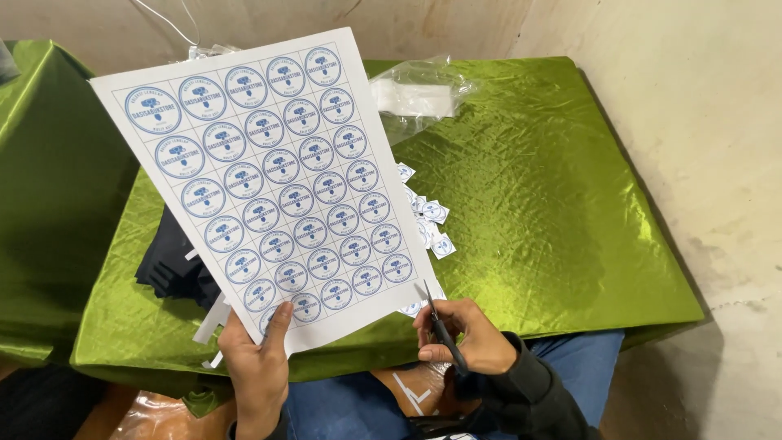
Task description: Cutting circular labels from a printed sheet using scissors at a workstation
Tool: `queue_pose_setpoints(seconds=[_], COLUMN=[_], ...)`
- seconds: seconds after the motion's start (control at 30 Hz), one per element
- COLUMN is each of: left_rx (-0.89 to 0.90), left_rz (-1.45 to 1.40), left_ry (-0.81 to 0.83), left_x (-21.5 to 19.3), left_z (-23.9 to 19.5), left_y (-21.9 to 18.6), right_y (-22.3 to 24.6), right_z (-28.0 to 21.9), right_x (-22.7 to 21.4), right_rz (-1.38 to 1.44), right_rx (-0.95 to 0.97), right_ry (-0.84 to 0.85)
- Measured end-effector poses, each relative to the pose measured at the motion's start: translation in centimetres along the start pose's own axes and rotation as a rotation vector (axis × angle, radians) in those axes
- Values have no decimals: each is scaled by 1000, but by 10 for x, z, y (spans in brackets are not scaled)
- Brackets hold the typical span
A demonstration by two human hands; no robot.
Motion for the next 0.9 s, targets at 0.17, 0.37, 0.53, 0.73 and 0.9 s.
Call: queue_pose_setpoints(seconds=[0.17,0.37,0.53,0.73,0.9], left_rx=[-12,3,22,31,33], left_rz=[-47,-61,-32,-12,-22], left_ry=[-20,-41,-42,-42,-39], left_x=[-5,-9,-12,-15,-16], left_z=[1,0,0,-2,-3], left_y=[5,3,2,3,0], right_y=[-4,-5,1,-4,-5], right_z=[3,7,9,7,6], right_x=[2,6,7,7,6], right_rz=[-31,-72,-41,-27,-84], right_rx=[15,18,-20,0,13], right_ry=[5,10,14,-13,-44])
Point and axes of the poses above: each hand's wrist, its own z-axis towards the middle knuckle, its own x-axis out of the palm, y = z × x, the point moved 7 cm from there along z, towards the middle knuckle, and after that the axes turned 5 degrees about -x, right-handed, at the moved point
